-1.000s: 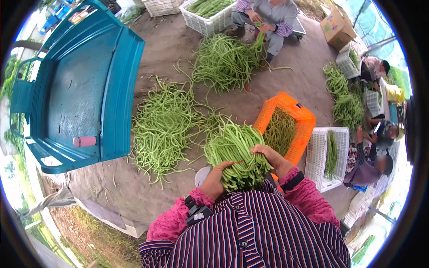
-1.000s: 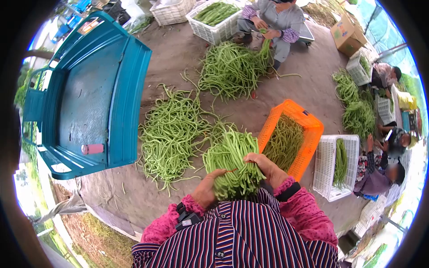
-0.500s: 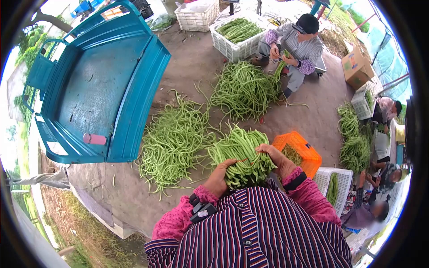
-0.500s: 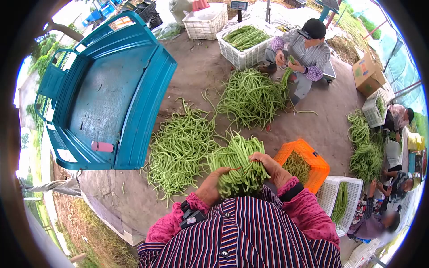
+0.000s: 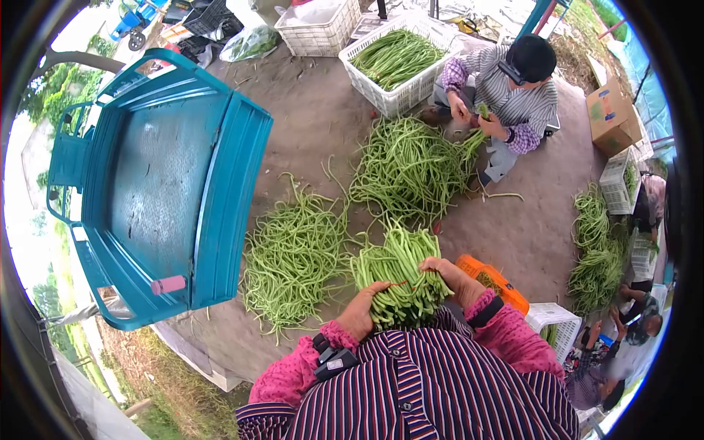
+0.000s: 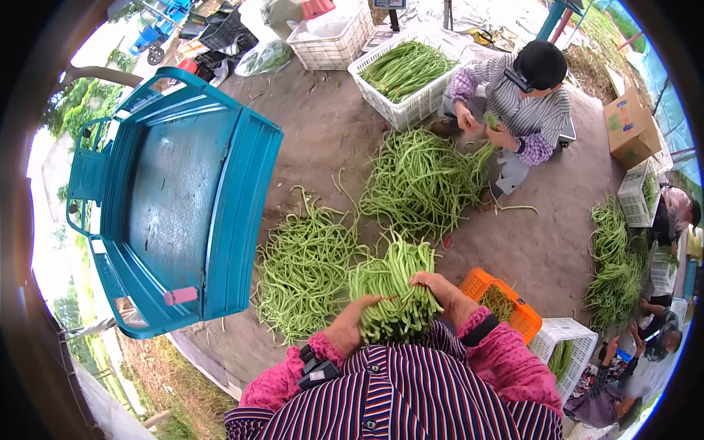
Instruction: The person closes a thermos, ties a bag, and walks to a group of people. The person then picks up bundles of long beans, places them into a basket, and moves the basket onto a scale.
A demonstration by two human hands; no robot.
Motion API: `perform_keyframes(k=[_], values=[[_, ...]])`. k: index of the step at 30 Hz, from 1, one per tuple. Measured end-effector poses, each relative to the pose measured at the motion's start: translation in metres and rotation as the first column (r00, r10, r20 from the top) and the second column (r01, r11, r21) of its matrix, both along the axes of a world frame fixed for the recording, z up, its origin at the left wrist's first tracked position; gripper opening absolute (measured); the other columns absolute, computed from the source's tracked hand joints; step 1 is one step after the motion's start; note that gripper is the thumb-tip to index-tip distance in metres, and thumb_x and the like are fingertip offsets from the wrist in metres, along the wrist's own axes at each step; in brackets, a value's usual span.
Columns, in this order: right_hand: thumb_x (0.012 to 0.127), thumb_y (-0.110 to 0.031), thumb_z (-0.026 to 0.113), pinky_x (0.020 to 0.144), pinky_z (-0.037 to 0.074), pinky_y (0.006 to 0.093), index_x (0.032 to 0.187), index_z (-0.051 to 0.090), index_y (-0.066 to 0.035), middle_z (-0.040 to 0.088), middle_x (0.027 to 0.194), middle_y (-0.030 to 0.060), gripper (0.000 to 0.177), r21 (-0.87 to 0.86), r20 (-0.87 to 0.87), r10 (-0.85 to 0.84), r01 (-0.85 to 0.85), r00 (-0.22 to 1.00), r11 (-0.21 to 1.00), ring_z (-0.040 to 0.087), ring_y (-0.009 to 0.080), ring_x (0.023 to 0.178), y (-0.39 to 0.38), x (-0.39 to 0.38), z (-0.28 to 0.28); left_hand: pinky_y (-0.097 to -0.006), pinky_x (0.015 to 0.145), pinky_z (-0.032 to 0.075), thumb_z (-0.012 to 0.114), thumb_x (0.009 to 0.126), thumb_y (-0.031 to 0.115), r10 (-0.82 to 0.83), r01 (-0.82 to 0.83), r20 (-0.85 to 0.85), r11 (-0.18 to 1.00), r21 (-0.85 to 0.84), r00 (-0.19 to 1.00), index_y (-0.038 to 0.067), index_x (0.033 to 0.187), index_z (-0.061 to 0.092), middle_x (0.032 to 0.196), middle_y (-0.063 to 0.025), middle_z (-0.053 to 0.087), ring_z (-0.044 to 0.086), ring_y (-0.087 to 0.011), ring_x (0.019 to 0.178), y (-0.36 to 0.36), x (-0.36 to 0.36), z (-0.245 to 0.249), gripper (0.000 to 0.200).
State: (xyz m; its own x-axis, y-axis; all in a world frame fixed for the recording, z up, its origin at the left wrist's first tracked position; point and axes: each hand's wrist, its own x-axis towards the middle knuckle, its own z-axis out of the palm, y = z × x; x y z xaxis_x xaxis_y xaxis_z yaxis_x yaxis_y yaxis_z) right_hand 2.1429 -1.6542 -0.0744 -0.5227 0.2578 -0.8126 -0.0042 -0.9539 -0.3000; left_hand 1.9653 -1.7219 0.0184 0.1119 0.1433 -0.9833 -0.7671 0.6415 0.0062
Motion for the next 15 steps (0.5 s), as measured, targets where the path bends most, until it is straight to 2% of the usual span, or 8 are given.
perform_keyframes(k=[4, 8, 12, 13, 15], values=[[0.079, -0.017, 0.052, 0.055, 0.047, 0.0248, 0.081, 0.056, -0.006, 0.055, 0.068, 0.0022, 0.011, -0.028, -0.004, 0.014, -0.014, 1.000, 1.000, 0.054, 0.0133, 0.056, 0.054, -0.008, 0.022, -0.0237, 0.045, 0.055, 0.058, 0.084, 0.013, 0.029, -0.031, 0.049, 0.999, 0.037, 0.998, 0.005, 0.094, 0.058, 0.074, -0.0104, 0.065, 0.064, -0.0173, 0.055, 0.042, -0.008, -0.016, 0.012], [0.079, -0.019, 0.053, 0.055, 0.047, 0.0253, 0.080, 0.055, -0.008, 0.056, 0.068, 0.0020, 0.011, 0.018, -0.063, 0.002, -0.001, 0.998, 1.000, 0.056, 0.0135, 0.057, 0.104, -0.022, 0.027, -0.0246, 0.046, 0.055, 0.058, 0.084, 0.013, -0.016, 0.019, -0.024, 0.993, 0.121, 1.000, 0.003, 0.092, 0.058, 0.076, -0.0118, 0.066, 0.065, -0.0183, 0.058, 0.088, -0.027, -0.002, 0.012], [0.078, -0.017, 0.051, 0.056, 0.049, 0.0259, 0.080, 0.054, -0.008, 0.056, 0.067, 0.0020, 0.010, -0.022, -0.057, -0.055, 0.054, 0.997, 0.998, 0.055, 0.0135, 0.056, 0.152, -0.046, 0.042, -0.0273, 0.051, 0.057, 0.051, 0.087, 0.012, -0.007, -0.003, 0.053, 0.981, 0.193, 0.999, 0.002, 0.094, 0.057, 0.078, -0.0119, 0.066, 0.066, -0.0198, 0.062, 0.142, -0.050, -0.008, 0.013], [0.078, -0.018, 0.051, 0.056, 0.050, 0.0263, 0.081, 0.054, -0.007, 0.056, 0.068, 0.0030, 0.011, -0.008, -0.071, -0.070, 0.069, 0.995, 0.998, 0.055, 0.0141, 0.056, 0.165, -0.052, 0.039, -0.0295, 0.055, 0.058, 0.047, 0.088, 0.014, -0.034, 0.013, 0.088, 0.975, 0.222, 0.996, 0.001, 0.096, 0.056, 0.082, -0.0139, 0.066, 0.066, -0.0216, 0.065, 0.156, -0.060, -0.014, 0.017], [0.078, -0.018, 0.051, 0.056, 0.049, 0.0269, 0.082, 0.054, -0.007, 0.056, 0.069, 0.0036, 0.012, -0.002, -0.069, -0.122, 0.122, 0.990, 0.993, 0.055, 0.0146, 0.056, 0.189, -0.068, 0.027, -0.0305, 0.058, 0.058, 0.047, 0.088, 0.015, -0.046, 0.010, 0.158, 0.975, 0.223, 0.986, 0.000, 0.097, 0.056, 0.084, -0.0155, 0.066, 0.067, -0.0227, 0.066, 0.185, -0.083, -0.032, 0.019]])
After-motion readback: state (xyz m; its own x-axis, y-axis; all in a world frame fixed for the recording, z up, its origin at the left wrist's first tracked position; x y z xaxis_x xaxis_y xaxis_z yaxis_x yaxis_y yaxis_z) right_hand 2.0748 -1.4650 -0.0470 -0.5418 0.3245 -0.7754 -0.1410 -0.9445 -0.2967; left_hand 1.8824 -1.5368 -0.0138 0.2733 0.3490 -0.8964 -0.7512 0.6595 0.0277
